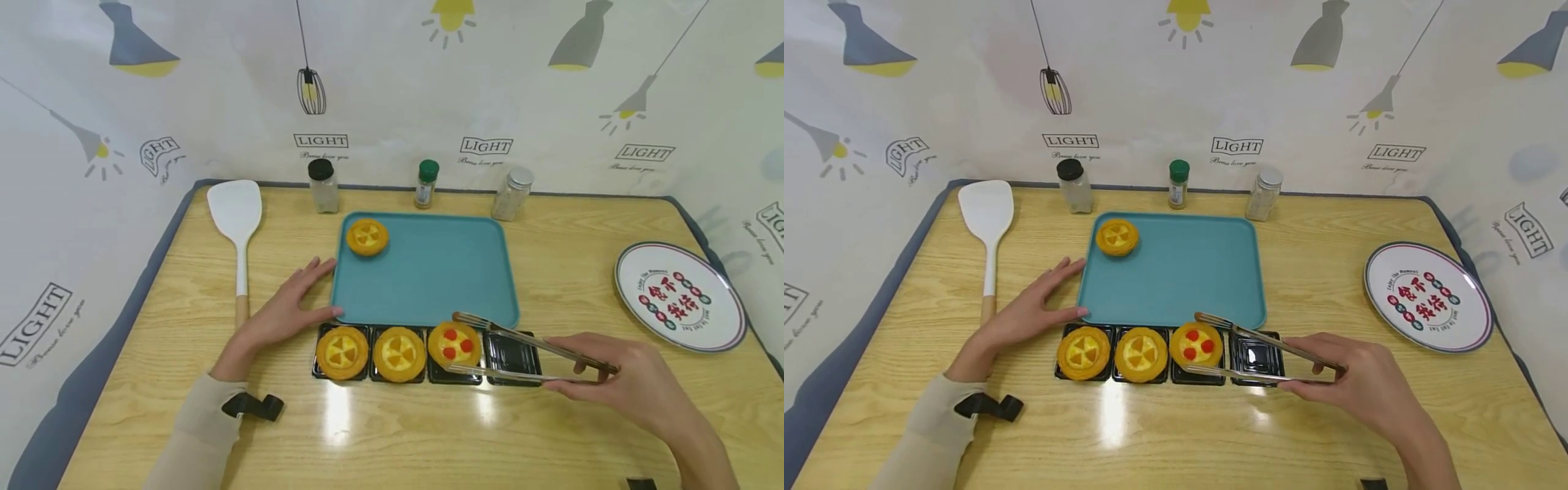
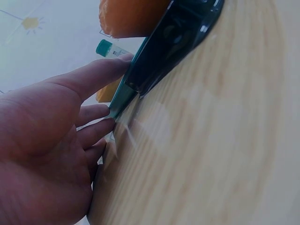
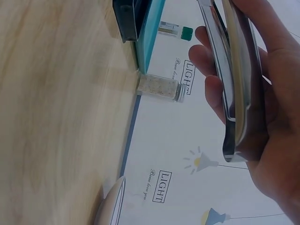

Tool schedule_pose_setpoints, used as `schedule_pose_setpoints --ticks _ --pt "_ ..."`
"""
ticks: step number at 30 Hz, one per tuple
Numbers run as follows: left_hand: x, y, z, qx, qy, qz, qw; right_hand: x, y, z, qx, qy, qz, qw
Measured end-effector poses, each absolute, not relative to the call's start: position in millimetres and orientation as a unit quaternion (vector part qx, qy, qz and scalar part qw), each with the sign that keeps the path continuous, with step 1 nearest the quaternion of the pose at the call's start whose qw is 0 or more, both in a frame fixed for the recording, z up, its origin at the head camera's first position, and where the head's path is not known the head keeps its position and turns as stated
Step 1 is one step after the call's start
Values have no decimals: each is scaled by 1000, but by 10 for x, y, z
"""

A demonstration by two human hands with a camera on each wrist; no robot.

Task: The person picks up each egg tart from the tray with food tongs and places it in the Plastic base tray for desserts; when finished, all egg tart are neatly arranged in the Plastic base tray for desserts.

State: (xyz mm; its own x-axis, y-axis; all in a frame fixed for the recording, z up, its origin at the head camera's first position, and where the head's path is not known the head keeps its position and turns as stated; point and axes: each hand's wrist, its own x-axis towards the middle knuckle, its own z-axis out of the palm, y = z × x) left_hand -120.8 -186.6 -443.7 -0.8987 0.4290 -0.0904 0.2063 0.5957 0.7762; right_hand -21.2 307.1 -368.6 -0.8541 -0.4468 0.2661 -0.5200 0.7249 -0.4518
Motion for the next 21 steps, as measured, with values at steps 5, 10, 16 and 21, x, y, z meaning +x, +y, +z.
schedule_pose_setpoints --ticks 5,10,16,21 --pt "-1205 -1868 -4433 179 883 412 134 -199 3076 -3735 267 -925 256 85" --pt "-1214 -1862 -4436 178 884 411 137 -186 3087 -3777 263 -925 258 90" --pt "-1209 -1854 -4431 175 883 413 139 -176 3093 -3753 257 -924 273 73" --pt "-1203 -1854 -4432 175 884 412 137 -224 3048 -3641 240 -924 289 64"
